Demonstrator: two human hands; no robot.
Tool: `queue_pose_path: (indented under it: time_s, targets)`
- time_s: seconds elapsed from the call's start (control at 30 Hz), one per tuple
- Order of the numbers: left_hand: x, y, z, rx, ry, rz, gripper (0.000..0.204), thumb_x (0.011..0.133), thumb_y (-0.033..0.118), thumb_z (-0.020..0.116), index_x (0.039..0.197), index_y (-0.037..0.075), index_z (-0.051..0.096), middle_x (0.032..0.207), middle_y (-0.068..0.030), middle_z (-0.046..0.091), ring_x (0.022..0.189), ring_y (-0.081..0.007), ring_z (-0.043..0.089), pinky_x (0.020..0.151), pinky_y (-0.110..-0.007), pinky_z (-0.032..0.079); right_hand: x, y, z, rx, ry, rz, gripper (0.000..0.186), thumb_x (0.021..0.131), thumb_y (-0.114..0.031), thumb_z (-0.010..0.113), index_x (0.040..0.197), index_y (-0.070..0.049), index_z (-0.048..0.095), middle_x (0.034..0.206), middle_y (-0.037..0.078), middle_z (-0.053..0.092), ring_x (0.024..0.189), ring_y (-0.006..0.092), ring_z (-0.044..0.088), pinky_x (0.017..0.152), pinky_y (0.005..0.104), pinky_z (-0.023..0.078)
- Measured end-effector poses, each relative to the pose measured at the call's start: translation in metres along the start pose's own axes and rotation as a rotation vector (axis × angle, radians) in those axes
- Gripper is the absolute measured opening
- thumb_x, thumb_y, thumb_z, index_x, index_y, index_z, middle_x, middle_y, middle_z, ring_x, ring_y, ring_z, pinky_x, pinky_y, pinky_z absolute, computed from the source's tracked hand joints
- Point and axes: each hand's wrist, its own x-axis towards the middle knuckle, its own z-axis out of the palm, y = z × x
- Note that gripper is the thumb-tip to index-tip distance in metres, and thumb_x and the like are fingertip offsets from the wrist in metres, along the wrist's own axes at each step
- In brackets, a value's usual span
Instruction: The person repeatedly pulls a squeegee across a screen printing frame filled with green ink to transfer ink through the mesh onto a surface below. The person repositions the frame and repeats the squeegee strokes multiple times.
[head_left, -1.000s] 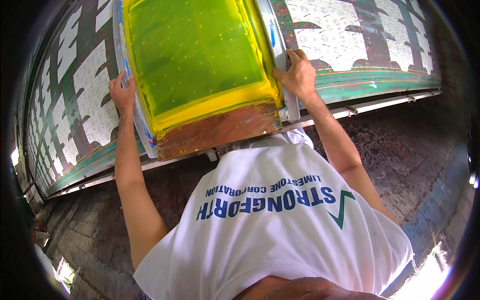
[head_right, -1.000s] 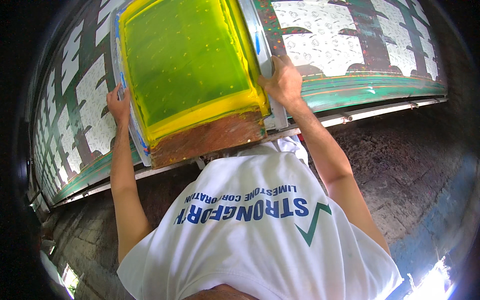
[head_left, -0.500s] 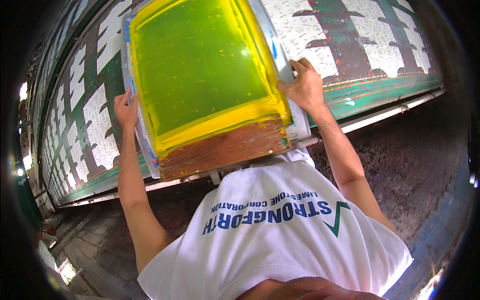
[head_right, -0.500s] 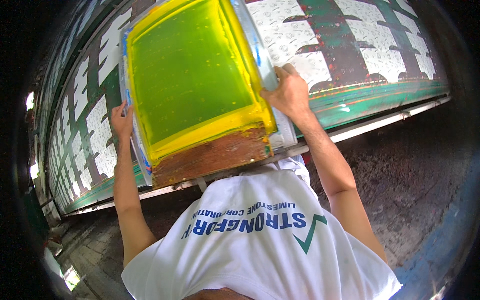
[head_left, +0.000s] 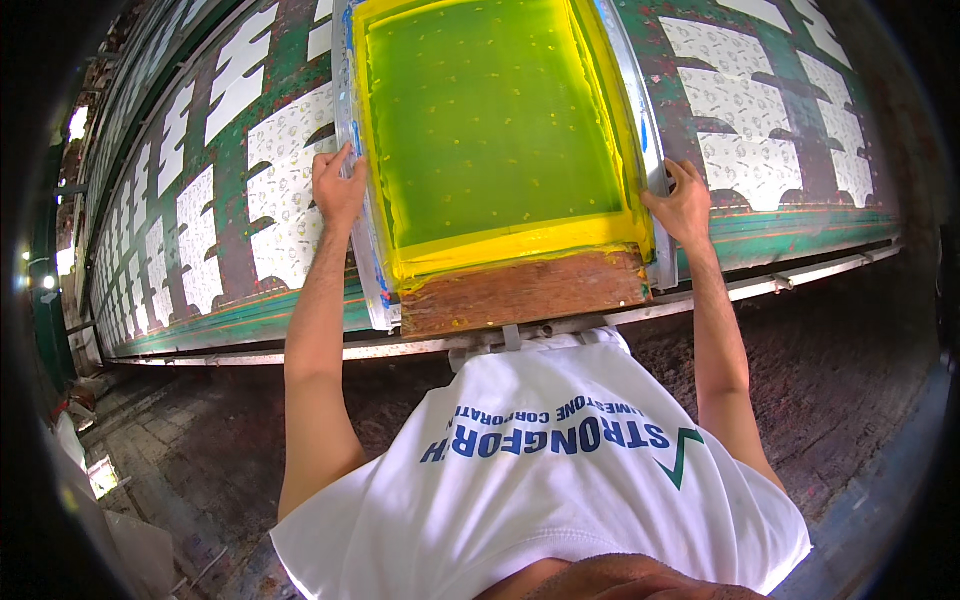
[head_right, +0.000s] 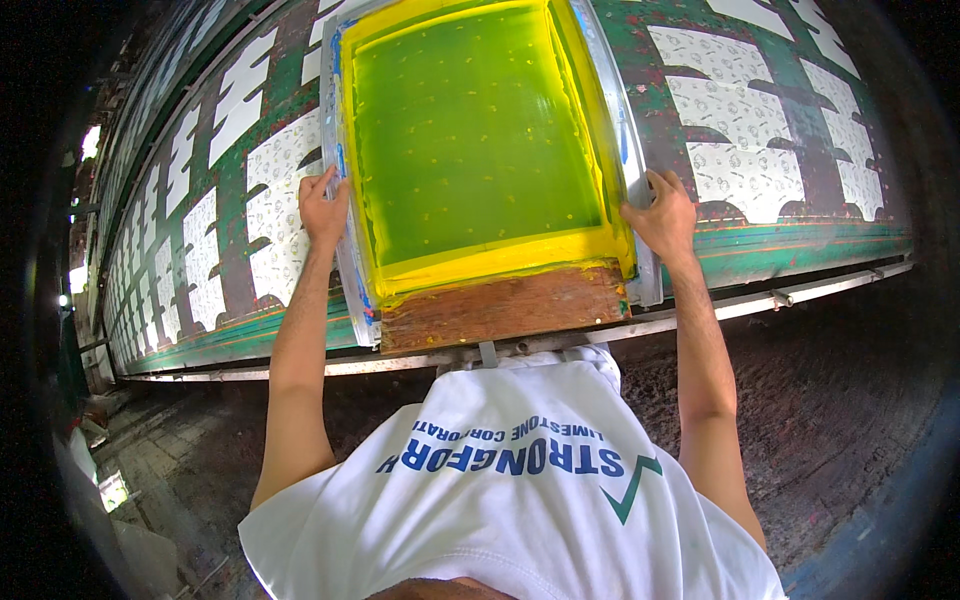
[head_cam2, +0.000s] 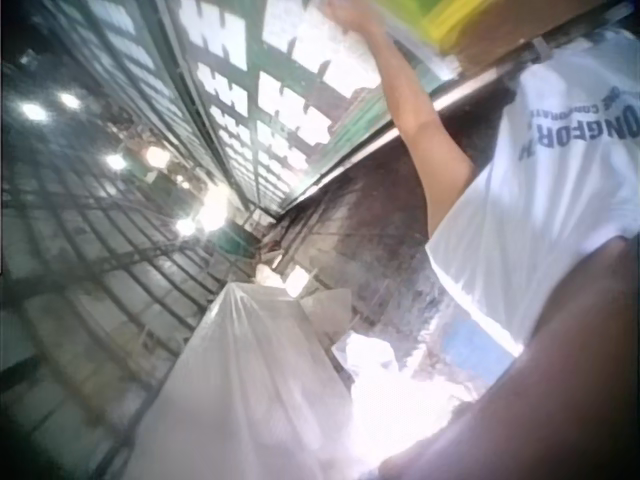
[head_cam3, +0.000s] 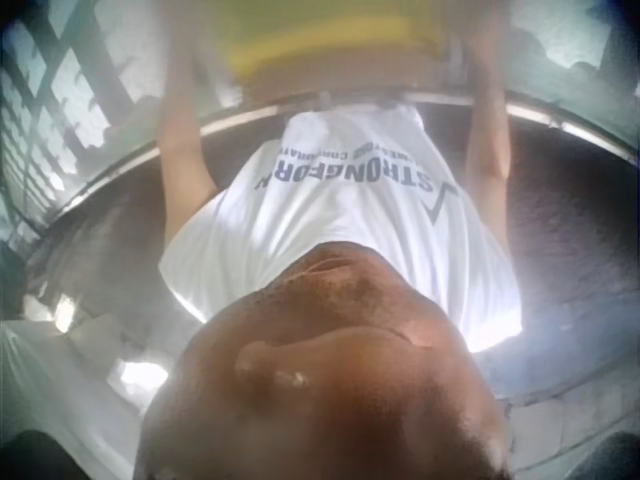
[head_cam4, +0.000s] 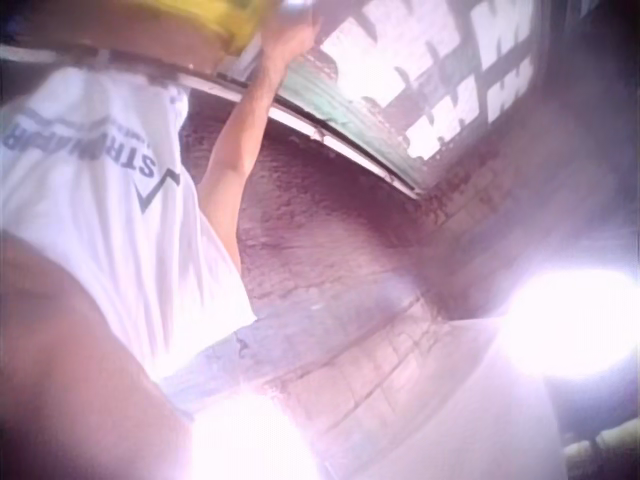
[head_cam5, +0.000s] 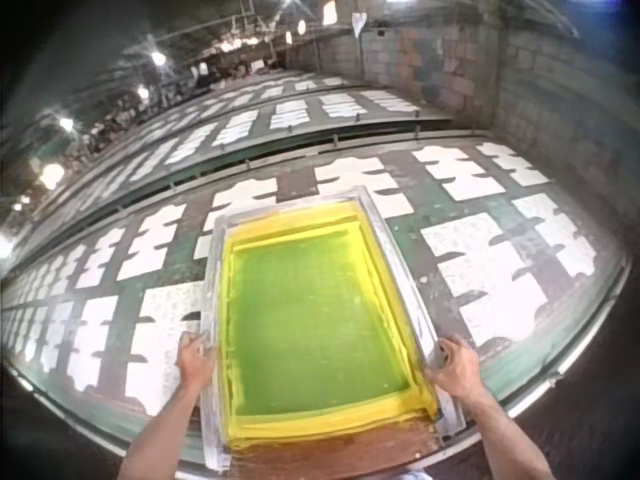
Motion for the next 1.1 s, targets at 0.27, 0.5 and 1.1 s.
queue_pose_path:
  time_s: [0.27, 0.5, 1.1]
  targets:
    - [-0.016, 0.028, 0.011, 0.000, 0.037, 0.041, 0.040, 0.082, 0.017, 0.086, 0.120, 0.007, 0.081, 0.101, -0.0065, 0.065, 0.096, -0.0229, 0.066, 0.084, -0.037, 0.056, -0.003, 0.025, -0.016, -0.023, -0.066, 0.008, 0.065, 0.074, -0.027, 0.085, 0.129, 0.004, 0.070, 0.119, 0.019, 0.069, 0.104, 0.0360, 0.070, 0.088, 0.0446, 0.058]
    - [-0.024, 0.037, 0.016, 0.001, 0.019, -0.047, 0.039, 0.084, 0.018, 0.085, 0.123, 0.010, 0.081, 0.102, -0.0067, 0.065, 0.097, -0.0233, 0.065, 0.088, -0.036, 0.055, -0.006, 0.034, -0.017, -0.018, -0.102, -0.006, 0.066, 0.076, -0.029, 0.085, 0.131, 0.004, 0.068, 0.129, 0.023, 0.067, 0.115, 0.0394, 0.068, 0.095, 0.0464, 0.058]
    - [-0.033, 0.025, 0.035, 0.044, 0.051, -0.019, 0.036, 0.084, 0.029, 0.084, 0.118, 0.016, 0.082, 0.103, -0.0056, 0.064, 0.100, -0.0273, 0.066, 0.087, -0.041, 0.057, -0.092, -0.105, -0.028, 0.329, -0.540, -0.418, 0.056, 0.081, -0.016, 0.087, 0.133, -0.003, 0.069, 0.133, 0.019, 0.068, 0.123, 0.0404, 0.065, 0.106, 0.0456, 0.053]
